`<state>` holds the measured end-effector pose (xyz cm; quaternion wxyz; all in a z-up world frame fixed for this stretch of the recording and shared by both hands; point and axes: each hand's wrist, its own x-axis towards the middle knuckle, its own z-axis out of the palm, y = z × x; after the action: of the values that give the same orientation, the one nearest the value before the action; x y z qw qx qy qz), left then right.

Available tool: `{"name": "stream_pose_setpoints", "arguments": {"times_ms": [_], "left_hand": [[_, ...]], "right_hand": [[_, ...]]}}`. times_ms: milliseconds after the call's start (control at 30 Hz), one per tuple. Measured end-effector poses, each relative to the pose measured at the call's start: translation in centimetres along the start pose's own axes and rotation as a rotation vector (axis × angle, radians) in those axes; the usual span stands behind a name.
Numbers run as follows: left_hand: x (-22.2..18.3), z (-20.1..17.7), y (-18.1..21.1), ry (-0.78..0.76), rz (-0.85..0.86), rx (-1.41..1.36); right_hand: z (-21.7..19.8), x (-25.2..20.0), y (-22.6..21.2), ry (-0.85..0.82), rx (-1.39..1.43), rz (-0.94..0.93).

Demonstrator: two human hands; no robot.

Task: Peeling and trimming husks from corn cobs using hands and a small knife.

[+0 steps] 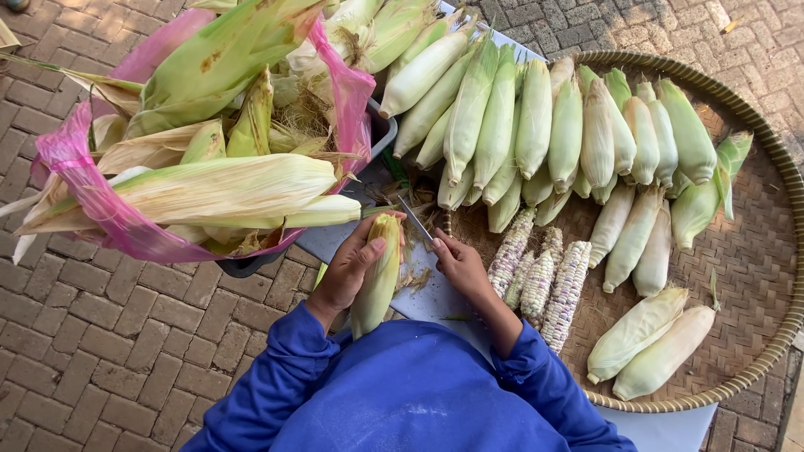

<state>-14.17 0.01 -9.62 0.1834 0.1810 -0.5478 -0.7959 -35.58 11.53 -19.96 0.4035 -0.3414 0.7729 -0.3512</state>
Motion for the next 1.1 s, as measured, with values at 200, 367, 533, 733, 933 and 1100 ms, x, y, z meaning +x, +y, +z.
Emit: {"name": "stream_pose_setpoints", "arguments": {"times_ms": [200, 367, 533, 733, 933, 1100], "left_hand": [[3.3, 4.3, 3.6, 0.117, 0.339, -0.392], [5.6, 7.6, 4.8, 0.325, 0.310, -0.653], [6.2, 8.2, 4.6, 0.001, 0.205, -0.517], [7.2, 6.8, -0.7, 0.104, 0.190, -0.499], [6.7, 5.9, -1.4, 0.186, 0.123, -0.781], [6.0, 5.8, -3.0, 0.232, 0.014, -1.005]], "right_hand": [[-4.6, -7.4, -4.8, -0.122, 0.543, -0.182], [-5.9, -9.9, -2.2, -0.035, 0.494, -0.373], [-7.1, -9.1, 4.6, -0.076, 0.898, -0.219], [-7.6, -11.0, -1.9, 0.544, 0.426, -0.562], [-9.3, -12.5, -3.0, 0.665, -0.058, -0.812], [-11.1, -14.4, -4.8, 0.481, -0.353, -0.876]]}}
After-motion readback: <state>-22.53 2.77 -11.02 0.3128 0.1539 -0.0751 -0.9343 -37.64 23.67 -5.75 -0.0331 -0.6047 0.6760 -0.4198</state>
